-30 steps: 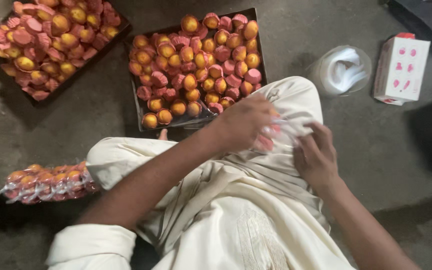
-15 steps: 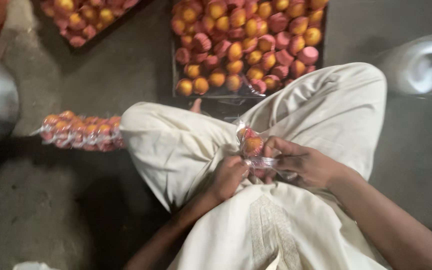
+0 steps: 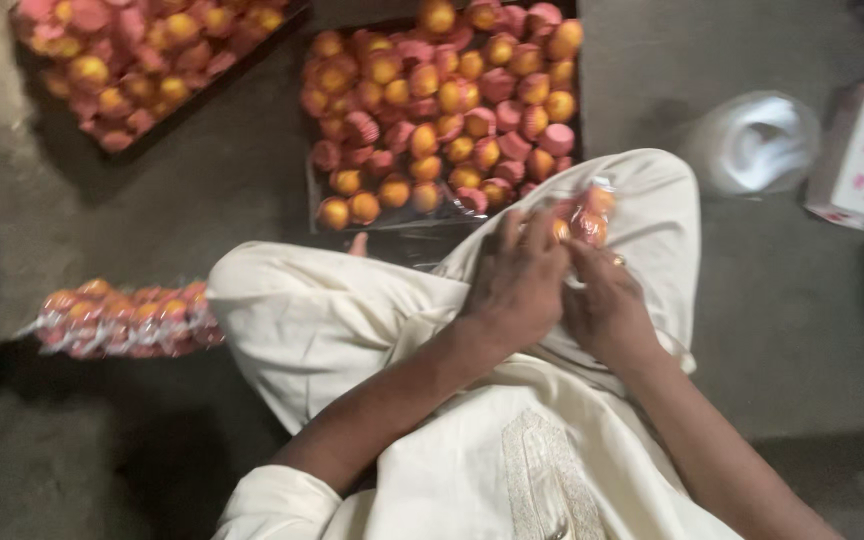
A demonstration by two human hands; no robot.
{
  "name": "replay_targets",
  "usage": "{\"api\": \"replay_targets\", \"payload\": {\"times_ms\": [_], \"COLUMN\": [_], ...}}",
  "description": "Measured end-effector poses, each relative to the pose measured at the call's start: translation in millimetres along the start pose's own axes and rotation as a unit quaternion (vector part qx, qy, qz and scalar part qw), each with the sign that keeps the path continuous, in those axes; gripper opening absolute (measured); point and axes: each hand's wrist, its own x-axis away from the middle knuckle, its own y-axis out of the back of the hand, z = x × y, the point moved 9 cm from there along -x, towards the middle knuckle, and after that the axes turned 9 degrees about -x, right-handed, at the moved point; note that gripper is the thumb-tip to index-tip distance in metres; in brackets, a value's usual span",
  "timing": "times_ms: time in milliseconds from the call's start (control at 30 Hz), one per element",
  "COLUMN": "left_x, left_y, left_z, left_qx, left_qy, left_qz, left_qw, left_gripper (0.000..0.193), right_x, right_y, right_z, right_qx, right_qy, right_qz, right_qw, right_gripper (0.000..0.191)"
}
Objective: The person sits on the floor next to trays of cupcakes in paper liners. They place cupcakes into small clear plastic bags, gather and twist the bag openings, and set the filled bags in a row on the floor beside them, repeating this one bag at a time.
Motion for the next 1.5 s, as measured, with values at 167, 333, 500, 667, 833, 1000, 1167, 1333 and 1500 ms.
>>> {"api": "replay_targets", "payload": {"times_ms": [167, 333, 500, 667, 833, 1000, 1167, 1333, 1500], "left_x": [-30, -31, -26, -20, -21, -2, 35, 90, 257], "left_y": [-35, -61, -69, -52, -45, -17, -17, -3, 153], "left_z": [-49, -53, -43, -44, -41, -33, 31, 160, 310], "left_qx": [0.049, 0.043, -0.010, 0.046, 0.048, 0.204, 0.300, 0.684, 0.359], "left_qy": [-0.107, -0.151, -0.150, -0.207, -0.185, -0.154, -0.027, 0.146, 0.376], "left_qz": [-0.013, -0.022, 0.033, -0.023, 0.002, -0.044, -0.122, -0.200, -0.451], "left_qw": [0.993, 0.987, 0.988, 0.977, 0.982, 0.966, 0.946, 0.686, 0.725], "left_gripper": [0.044, 0.073, 0.084, 0.074, 0.055, 0.033, 0.008, 0.009, 0.033], "right_x": [59, 95, 74, 79, 52, 59, 17, -23, -23], "right_y": [42, 56, 54, 28, 36, 29, 19, -63, -122], "right_z": [-97, -152, -136, -127, -87, -84, -46, -13, 11], "right_qx": [-0.343, -0.440, -0.152, -0.227, -0.338, -0.632, -0.303, -0.386, 0.046], "right_qy": [-0.303, -0.361, -0.219, -0.328, -0.252, -0.337, -0.203, -0.260, -0.085], "right_qz": [-0.165, -0.312, -0.143, 0.074, 0.148, 0.089, 0.108, 0.069, 0.217], "right_qw": [0.874, 0.760, 0.953, 0.914, 0.895, 0.692, 0.925, 0.882, 0.971], "right_gripper": [0.044, 0.028, 0.026, 0.041, 0.044, 0.047, 0.033, 0.047, 0.037]}}
